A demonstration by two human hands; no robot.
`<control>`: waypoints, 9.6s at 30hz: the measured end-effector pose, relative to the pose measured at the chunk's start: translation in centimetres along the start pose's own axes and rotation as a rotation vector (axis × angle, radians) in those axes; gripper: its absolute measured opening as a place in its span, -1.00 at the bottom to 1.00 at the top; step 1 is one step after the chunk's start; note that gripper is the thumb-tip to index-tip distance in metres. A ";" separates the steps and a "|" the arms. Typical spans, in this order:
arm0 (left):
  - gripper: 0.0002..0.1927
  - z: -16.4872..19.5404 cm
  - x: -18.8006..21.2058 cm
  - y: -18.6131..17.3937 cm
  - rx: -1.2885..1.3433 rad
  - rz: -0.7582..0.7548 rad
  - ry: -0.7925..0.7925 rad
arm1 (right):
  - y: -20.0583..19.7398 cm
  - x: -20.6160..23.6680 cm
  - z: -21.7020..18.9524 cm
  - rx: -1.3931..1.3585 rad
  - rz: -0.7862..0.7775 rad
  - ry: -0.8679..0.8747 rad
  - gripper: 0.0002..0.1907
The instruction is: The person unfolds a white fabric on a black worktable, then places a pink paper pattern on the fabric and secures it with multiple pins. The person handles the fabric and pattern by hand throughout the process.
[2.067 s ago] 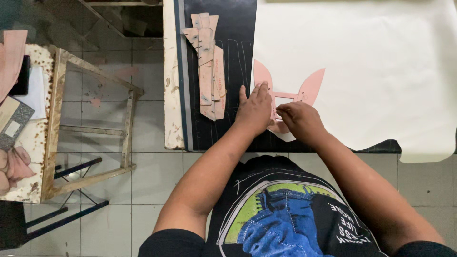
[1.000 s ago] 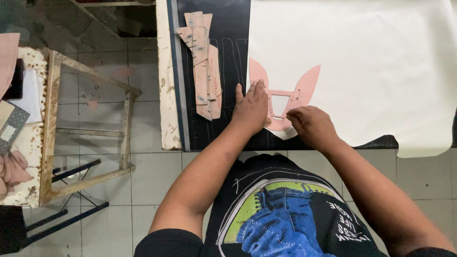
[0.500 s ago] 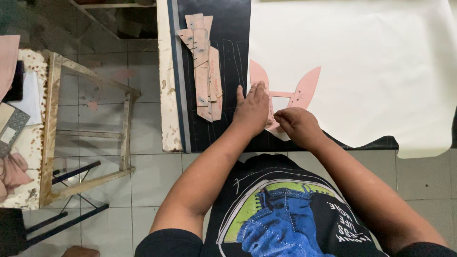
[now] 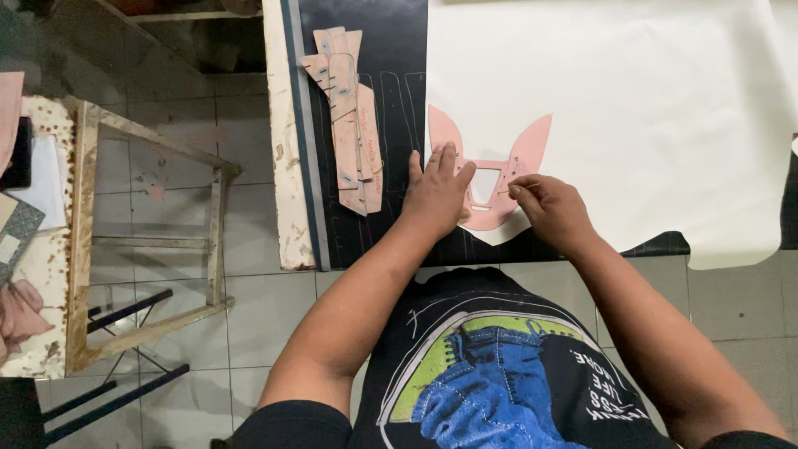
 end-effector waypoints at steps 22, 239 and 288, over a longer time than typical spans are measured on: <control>0.00 0.0 -0.2 0.5 -0.045 0.055 0.001 | 0.7 0.1 -0.4 0.248 0.021 -0.219 -0.79; -0.21 -7.9 -14.8 -2.2 0.423 0.302 -0.084 | -5.4 -18.6 5.6 0.236 0.186 0.235 -0.41; -0.28 -7.6 -14.0 -3.1 0.443 0.293 -0.032 | -6.0 -18.0 6.1 0.221 0.094 0.208 -0.36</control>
Point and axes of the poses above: each hand's wrist, its own x-axis away from the middle knuckle, its own y-axis out of the palm, z = x × y, the point moved 3 cm from there along -x, towards the middle knuckle, and after that the axes turned 8 degrees about -y, right-handed, at the moved point
